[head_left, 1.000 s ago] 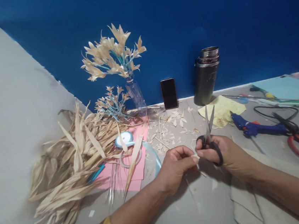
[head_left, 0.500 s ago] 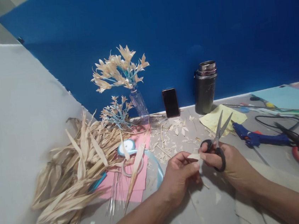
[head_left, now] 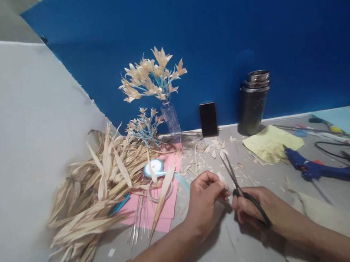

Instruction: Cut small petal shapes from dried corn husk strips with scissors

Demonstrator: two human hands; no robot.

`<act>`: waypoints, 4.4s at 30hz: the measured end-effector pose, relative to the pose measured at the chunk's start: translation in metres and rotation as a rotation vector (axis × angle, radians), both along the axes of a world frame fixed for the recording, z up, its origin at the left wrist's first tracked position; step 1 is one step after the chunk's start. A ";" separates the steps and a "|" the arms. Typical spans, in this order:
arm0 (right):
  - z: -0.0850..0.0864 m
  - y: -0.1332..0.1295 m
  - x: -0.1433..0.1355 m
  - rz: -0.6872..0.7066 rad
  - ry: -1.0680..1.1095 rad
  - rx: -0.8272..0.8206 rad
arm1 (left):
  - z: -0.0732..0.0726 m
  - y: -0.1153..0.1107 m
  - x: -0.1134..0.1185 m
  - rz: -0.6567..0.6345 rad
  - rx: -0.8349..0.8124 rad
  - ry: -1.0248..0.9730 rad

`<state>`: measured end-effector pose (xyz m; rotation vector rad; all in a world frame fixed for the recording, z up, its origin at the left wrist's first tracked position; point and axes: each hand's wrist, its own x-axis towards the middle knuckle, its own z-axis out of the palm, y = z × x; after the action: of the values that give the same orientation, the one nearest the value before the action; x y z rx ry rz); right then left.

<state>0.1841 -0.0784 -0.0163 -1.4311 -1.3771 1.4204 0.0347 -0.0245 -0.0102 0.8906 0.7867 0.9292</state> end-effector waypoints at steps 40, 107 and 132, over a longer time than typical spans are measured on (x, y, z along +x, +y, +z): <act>0.003 0.006 0.015 -0.146 0.006 -0.023 | 0.014 0.032 -0.012 -0.018 0.007 0.164; -0.001 0.013 0.037 -0.142 -0.053 0.069 | -0.004 0.034 -0.019 0.016 0.015 0.063; -0.001 0.003 0.014 0.017 -0.243 -0.099 | -0.004 0.025 -0.018 -0.058 0.045 0.125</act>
<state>0.1982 -0.0750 -0.0172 -1.7054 -1.4871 1.3770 0.0166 0.0005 -0.0142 1.0130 0.8451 0.8494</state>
